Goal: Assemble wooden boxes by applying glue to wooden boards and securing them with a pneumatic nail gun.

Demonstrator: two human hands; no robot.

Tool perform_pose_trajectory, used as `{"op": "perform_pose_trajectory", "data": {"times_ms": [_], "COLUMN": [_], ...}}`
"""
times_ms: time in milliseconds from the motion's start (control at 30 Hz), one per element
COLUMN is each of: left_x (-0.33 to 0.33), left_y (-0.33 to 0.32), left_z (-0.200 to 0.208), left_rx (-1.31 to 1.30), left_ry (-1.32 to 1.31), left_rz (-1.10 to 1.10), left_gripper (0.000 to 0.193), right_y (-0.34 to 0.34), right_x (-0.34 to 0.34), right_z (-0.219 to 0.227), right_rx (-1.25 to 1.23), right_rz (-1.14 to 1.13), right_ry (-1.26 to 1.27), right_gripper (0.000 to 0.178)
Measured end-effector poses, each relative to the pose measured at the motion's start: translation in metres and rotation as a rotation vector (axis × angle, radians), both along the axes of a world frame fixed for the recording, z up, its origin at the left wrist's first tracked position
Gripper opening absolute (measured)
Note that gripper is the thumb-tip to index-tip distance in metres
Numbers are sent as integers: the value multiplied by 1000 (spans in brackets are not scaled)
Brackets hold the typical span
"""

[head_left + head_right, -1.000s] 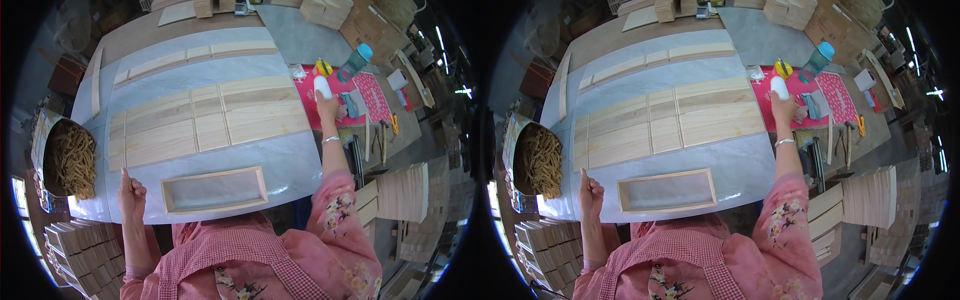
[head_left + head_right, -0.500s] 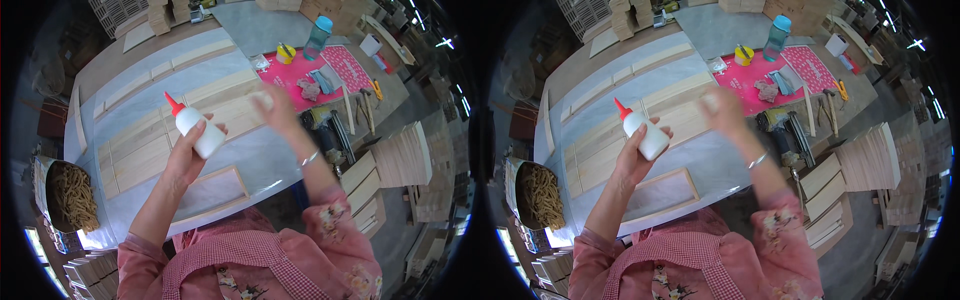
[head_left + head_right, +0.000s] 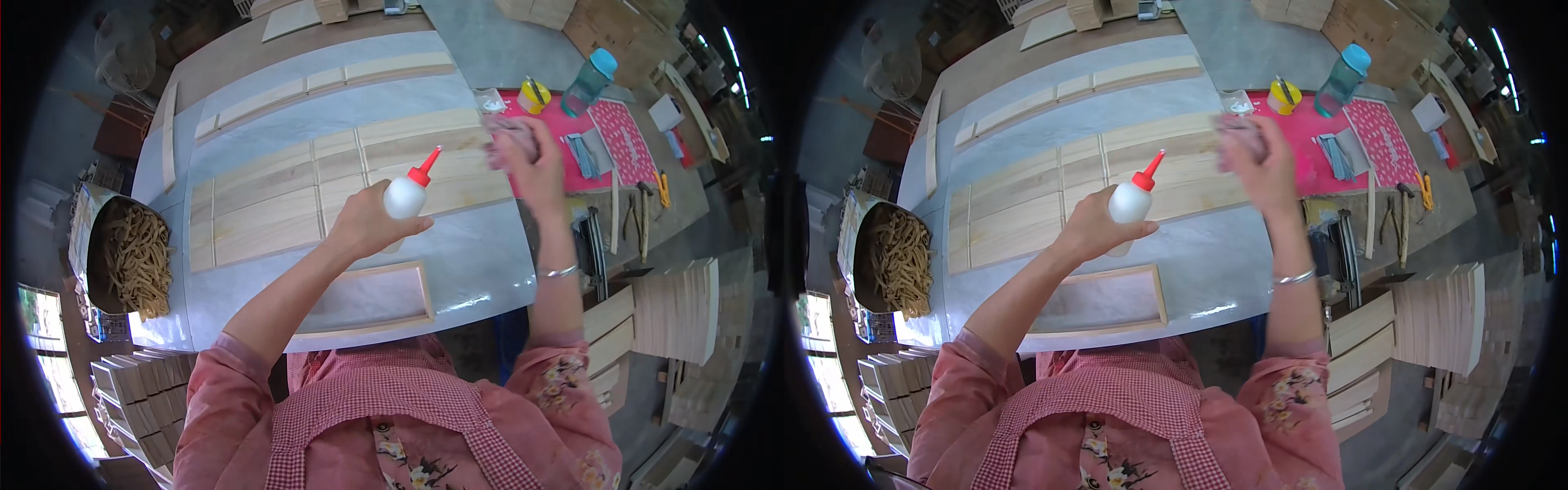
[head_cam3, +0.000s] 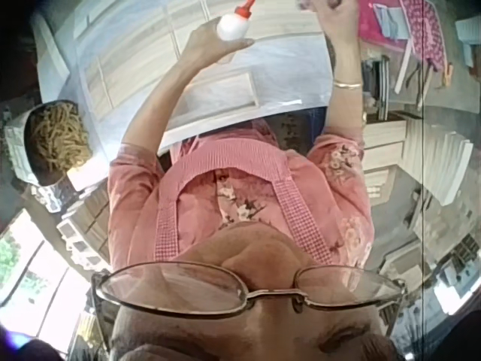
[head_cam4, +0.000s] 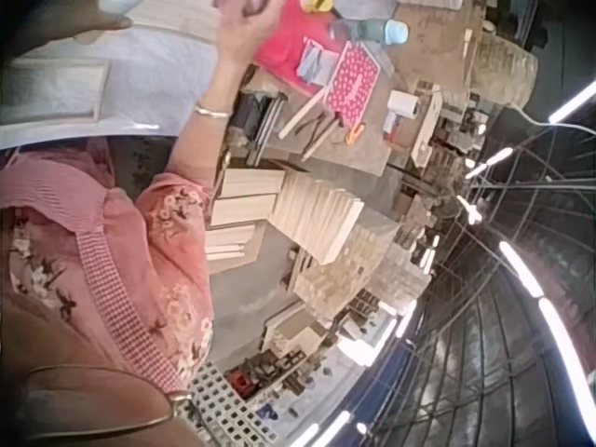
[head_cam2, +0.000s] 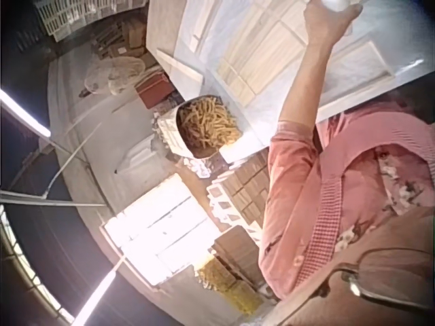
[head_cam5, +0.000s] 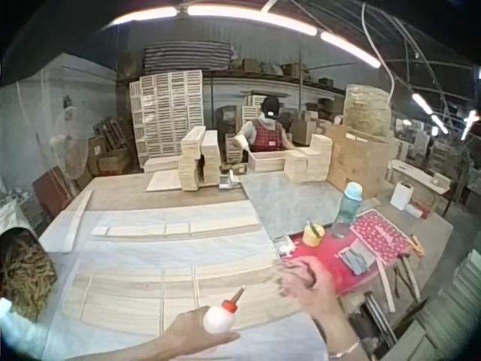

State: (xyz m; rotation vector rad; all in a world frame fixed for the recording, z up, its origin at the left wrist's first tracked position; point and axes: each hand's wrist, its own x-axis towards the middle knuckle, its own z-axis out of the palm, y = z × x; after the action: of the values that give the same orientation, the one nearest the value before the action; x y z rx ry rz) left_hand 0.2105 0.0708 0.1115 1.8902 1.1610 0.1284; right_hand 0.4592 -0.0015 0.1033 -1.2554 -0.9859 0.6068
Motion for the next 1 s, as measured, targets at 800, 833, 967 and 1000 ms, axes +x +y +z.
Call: {"op": "perform_pose_trajectory", "data": {"times_ms": [800, 833, 967, 1000], "left_x": [-19, -19, -25, -27], "left_y": [-26, -35, -64, -68], "left_z": [-15, -15, -17, -22], "left_rx": [-451, -416, -320, -346], "left_ry": [-1132, -1142, -1149, -1170], "left_rz": [426, 374, 345, 320], "left_gripper": [35, 35, 37, 37], "right_y": [-27, -35, -54, -57], "right_x": [-77, -112, -169, -176], "right_z": [-26, -23, -43, -48], "right_rx": [-69, 17, 68, 62], "right_rz": [38, 164, 173, 90], "right_ry": [-372, -213, 62, 103], "right_gripper": [51, 53, 56, 57]}}
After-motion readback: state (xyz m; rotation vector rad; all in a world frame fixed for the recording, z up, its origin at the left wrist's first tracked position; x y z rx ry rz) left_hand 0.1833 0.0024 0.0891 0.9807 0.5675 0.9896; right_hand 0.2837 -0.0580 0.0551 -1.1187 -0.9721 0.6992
